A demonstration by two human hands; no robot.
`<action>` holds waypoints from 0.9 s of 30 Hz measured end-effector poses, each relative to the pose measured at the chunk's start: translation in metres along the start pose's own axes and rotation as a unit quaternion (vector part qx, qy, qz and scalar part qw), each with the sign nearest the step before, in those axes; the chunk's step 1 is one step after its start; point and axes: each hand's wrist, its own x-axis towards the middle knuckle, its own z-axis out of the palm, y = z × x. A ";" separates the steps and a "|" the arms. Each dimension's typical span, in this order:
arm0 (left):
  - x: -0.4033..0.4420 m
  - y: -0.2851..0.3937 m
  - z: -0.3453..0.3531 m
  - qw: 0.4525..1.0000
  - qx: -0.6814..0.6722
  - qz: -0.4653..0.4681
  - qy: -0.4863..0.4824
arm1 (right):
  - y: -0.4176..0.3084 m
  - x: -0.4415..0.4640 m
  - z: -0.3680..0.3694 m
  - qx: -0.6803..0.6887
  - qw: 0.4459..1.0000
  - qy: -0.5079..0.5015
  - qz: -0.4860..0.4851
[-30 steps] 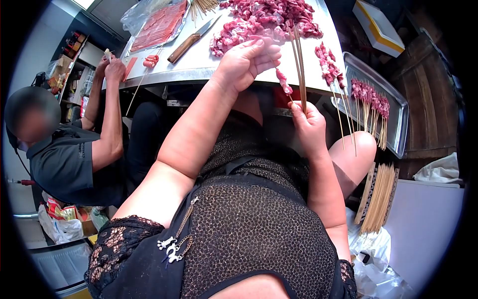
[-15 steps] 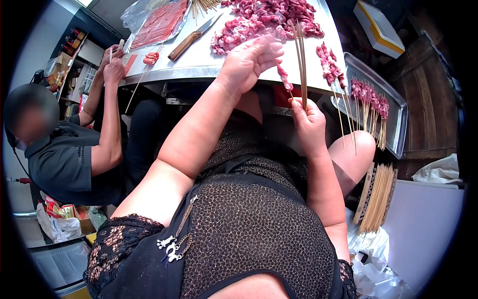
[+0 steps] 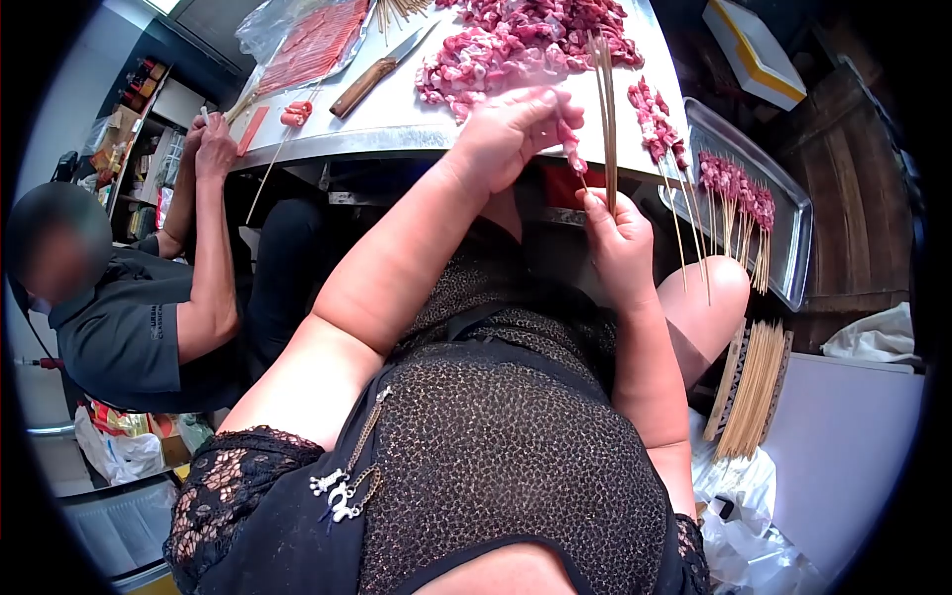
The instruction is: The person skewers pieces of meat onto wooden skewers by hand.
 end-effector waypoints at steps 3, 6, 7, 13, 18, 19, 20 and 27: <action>-0.003 -0.004 0.003 0.999 0.022 -0.013 -0.032 | -0.006 0.000 0.001 0.072 0.996 -0.010 0.044; -0.002 0.008 0.005 0.989 0.139 -0.015 -0.044 | -0.007 0.003 -0.001 0.102 0.994 -0.001 0.049; -0.002 0.016 0.003 0.972 0.230 -0.015 -0.052 | -0.007 0.003 -0.001 0.110 0.993 0.007 0.044; 0.007 0.043 -0.016 0.808 0.565 0.162 -0.025 | -0.005 0.001 0.002 0.131 0.991 0.001 0.034; 0.021 0.039 -0.034 0.726 0.665 0.162 0.060 | -0.006 0.003 -0.010 0.109 0.993 0.021 0.034; 0.022 0.037 -0.030 0.689 0.704 0.167 0.049 | -0.001 0.005 -0.009 0.115 0.993 0.023 0.030; 0.027 0.031 -0.033 0.652 0.728 0.209 0.008 | 0.002 0.006 -0.009 0.122 0.992 0.024 0.027; 0.029 0.042 -0.029 0.749 0.654 0.097 0.039 | 0.004 0.005 -0.010 0.114 0.993 0.016 0.036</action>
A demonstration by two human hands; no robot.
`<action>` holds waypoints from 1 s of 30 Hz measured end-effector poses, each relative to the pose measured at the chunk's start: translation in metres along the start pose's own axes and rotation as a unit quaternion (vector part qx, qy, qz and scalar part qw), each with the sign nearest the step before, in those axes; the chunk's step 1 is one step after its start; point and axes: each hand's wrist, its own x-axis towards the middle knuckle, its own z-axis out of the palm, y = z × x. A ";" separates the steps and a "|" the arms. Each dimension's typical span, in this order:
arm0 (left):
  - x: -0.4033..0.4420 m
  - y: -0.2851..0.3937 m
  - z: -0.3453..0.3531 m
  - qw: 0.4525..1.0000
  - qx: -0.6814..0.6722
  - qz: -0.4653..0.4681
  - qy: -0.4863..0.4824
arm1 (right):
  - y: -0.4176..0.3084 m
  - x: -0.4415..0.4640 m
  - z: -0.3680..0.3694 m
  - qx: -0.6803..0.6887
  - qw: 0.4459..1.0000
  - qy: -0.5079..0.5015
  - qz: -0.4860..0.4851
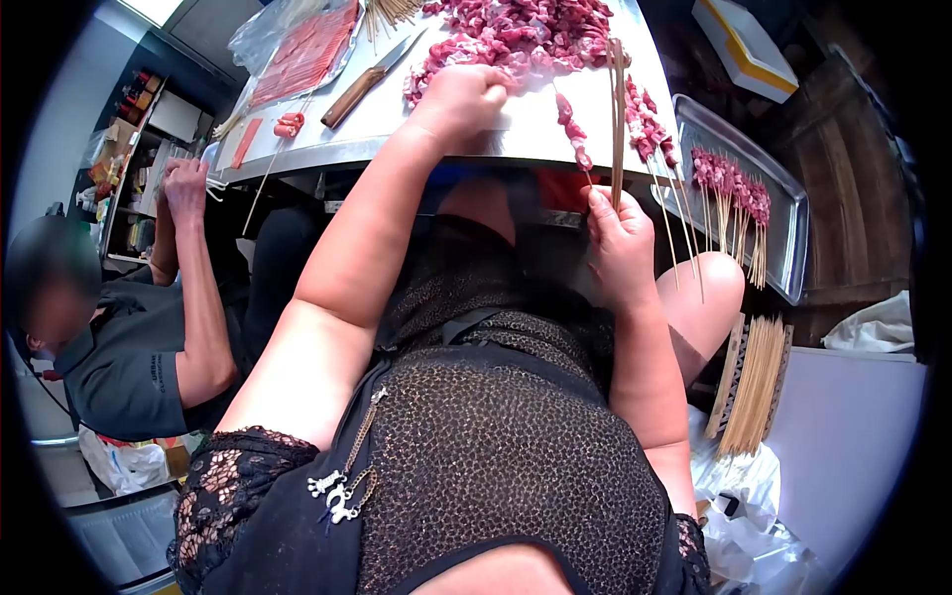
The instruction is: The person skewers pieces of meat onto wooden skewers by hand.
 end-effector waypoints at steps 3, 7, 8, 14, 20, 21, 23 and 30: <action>-0.003 -0.010 -0.009 0.946 -0.312 -0.080 -0.035 | -0.002 -0.001 0.005 -0.015 0.999 -0.016 0.036; -0.007 -0.005 -0.009 0.923 -0.378 -0.069 -0.028 | 0.000 -0.001 0.008 -0.041 0.999 -0.014 0.031; -0.008 -0.002 -0.006 0.909 -0.409 -0.077 -0.018 | 0.000 -0.001 0.009 -0.038 0.999 -0.022 0.029; -0.007 -0.002 -0.002 0.859 -0.500 -0.102 0.027 | 0.000 -0.003 0.010 -0.037 0.999 -0.019 0.021; -0.004 -0.020 0.003 0.987 -0.154 -0.020 0.042 | 0.002 -0.001 0.004 -0.021 0.999 0.004 0.030; -0.004 -0.010 0.000 0.987 -0.154 -0.020 0.042 | 0.003 -0.001 0.004 -0.021 0.999 0.003 0.030; -0.007 0.017 -0.009 0.996 0.065 -0.010 0.052 | 0.005 0.000 0.004 -0.018 0.999 0.003 0.027; 0.023 0.013 0.011 0.965 0.259 -0.022 -0.034 | 0.004 -0.001 0.003 -0.015 1.000 0.005 0.022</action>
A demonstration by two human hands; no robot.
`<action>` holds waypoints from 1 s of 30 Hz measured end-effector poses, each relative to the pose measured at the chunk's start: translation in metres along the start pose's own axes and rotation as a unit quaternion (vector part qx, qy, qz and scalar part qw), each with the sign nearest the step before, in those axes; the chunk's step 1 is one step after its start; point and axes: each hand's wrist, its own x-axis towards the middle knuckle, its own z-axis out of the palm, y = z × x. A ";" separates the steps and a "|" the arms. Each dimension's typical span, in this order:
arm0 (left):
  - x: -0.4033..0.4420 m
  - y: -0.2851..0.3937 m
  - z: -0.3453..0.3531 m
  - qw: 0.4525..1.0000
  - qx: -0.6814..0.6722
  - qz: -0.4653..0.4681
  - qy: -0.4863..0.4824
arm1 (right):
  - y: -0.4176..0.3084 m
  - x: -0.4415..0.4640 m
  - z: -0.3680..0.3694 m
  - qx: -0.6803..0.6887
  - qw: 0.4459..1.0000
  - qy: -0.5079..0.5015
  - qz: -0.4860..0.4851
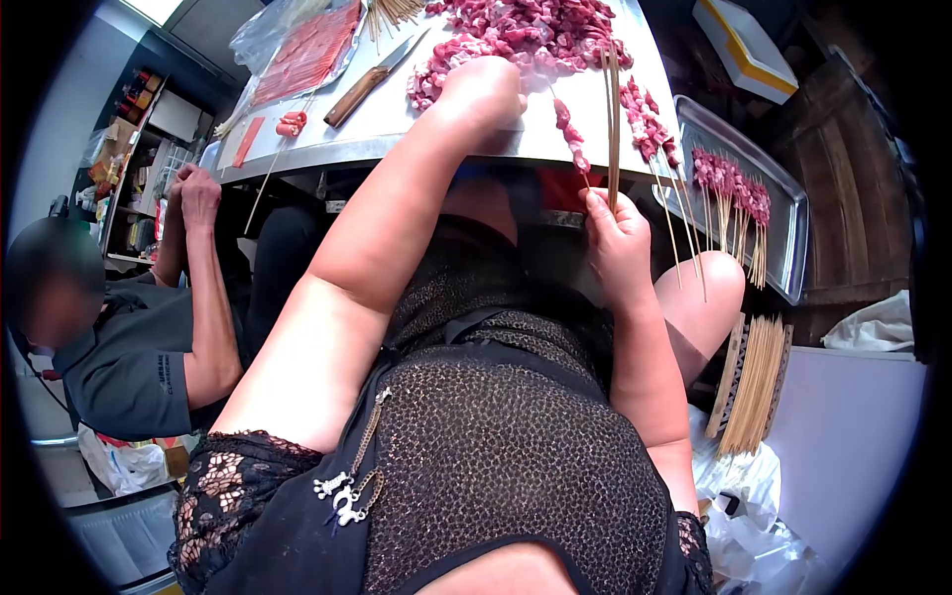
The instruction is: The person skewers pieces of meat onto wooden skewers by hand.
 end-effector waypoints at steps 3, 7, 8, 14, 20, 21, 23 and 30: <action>-0.005 -0.002 -0.007 0.997 -0.072 0.031 -0.003 | -0.002 0.000 0.002 -0.003 1.000 0.006 -0.005; -0.018 -0.005 0.002 0.822 -0.560 -0.097 -0.019 | -0.002 -0.001 0.000 0.008 1.000 0.000 -0.001; -0.019 -0.007 0.007 0.760 -0.644 -0.086 -0.016 | -0.003 -0.001 0.001 0.005 1.000 -0.006 0.000; -0.031 0.002 0.014 0.596 -0.799 -0.063 -0.039 | -0.003 -0.004 0.003 -0.042 0.999 -0.023 -0.006; -0.032 0.004 0.016 0.555 -0.827 -0.050 -0.068 | -0.001 -0.004 0.001 -0.045 0.999 -0.012 -0.008; -0.033 0.007 0.014 0.577 -0.813 -0.061 -0.043 | -0.001 -0.004 0.001 -0.054 0.998 -0.013 -0.005; -0.033 0.010 0.011 0.598 -0.798 -0.073 -0.017 | -0.003 -0.006 0.001 -0.064 0.998 -0.017 -0.012; -0.035 0.009 0.011 0.579 -0.812 -0.070 -0.030 | -0.002 -0.007 0.001 -0.060 0.998 -0.014 -0.022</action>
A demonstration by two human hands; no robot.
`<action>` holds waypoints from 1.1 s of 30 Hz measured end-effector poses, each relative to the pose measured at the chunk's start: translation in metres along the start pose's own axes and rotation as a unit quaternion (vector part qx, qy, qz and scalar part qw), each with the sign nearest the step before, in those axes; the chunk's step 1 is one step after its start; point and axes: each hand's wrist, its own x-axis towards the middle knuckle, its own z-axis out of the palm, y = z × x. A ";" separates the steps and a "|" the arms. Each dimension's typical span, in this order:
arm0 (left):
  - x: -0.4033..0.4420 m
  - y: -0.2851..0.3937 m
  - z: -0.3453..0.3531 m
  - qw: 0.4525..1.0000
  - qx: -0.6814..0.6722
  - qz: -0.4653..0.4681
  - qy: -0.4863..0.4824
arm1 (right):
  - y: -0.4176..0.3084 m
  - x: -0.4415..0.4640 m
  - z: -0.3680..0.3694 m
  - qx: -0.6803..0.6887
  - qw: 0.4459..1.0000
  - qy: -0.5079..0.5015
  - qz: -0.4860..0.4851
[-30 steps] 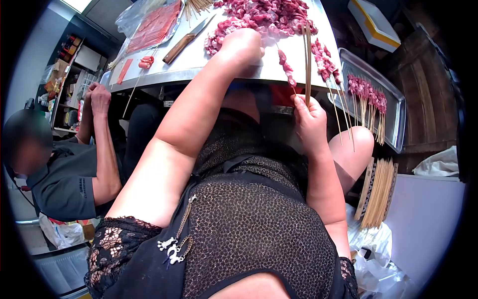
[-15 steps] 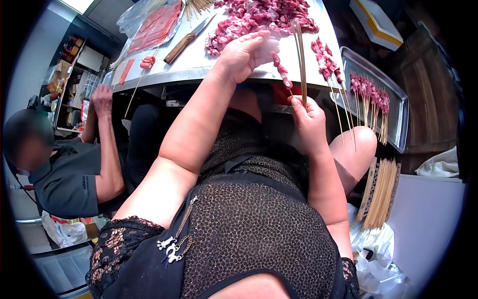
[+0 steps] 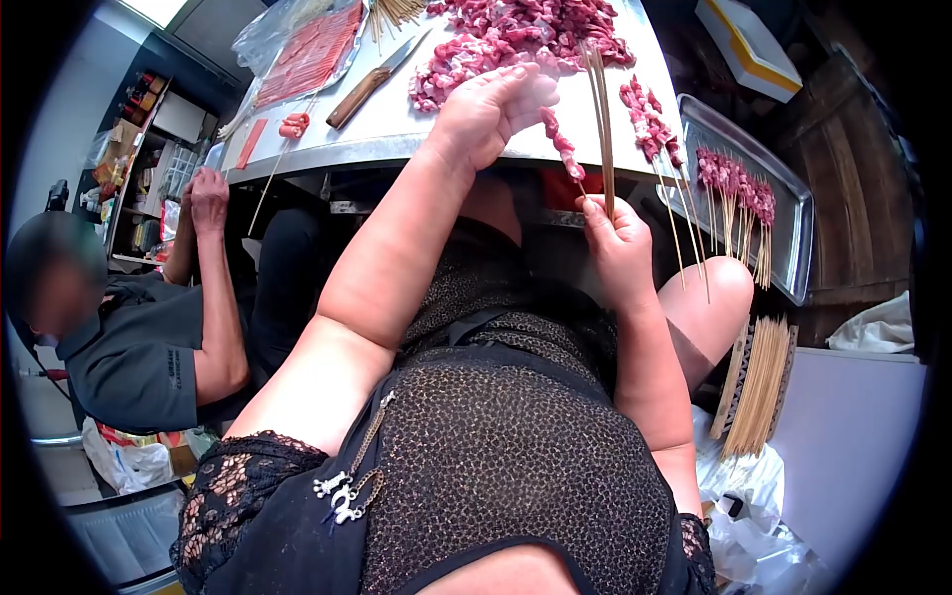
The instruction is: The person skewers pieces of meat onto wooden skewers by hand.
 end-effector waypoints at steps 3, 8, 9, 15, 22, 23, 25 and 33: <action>-0.003 -0.003 0.003 1.000 -0.015 -0.002 0.003 | 0.002 0.001 -0.001 -0.020 1.000 0.010 -0.014; -0.005 -0.006 0.004 0.999 -0.049 -0.022 0.009 | 0.001 0.002 -0.004 -0.086 0.995 0.025 -0.047; -0.007 -0.006 0.005 0.999 -0.029 -0.023 0.011 | -0.001 0.002 -0.005 -0.117 0.990 0.035 -0.069; -0.012 -0.016 0.012 0.999 -0.038 -0.015 -0.016 | -0.004 0.001 -0.005 -0.073 0.996 0.014 -0.042; -0.020 -0.021 0.014 0.994 -0.076 -0.045 -0.066 | -0.012 -0.001 -0.002 0.030 0.999 -0.024 0.025; -0.022 -0.020 0.013 0.994 -0.072 -0.049 -0.061 | -0.015 -0.003 0.000 0.026 0.999 -0.025 0.025; -0.022 -0.018 0.009 0.998 -0.057 -0.021 -0.033 | -0.023 -0.010 0.005 0.046 0.996 -0.035 0.063; -0.022 -0.021 -0.003 0.995 -0.087 0.000 -0.042 | -0.012 -0.028 0.008 -0.251 0.952 0.051 -0.168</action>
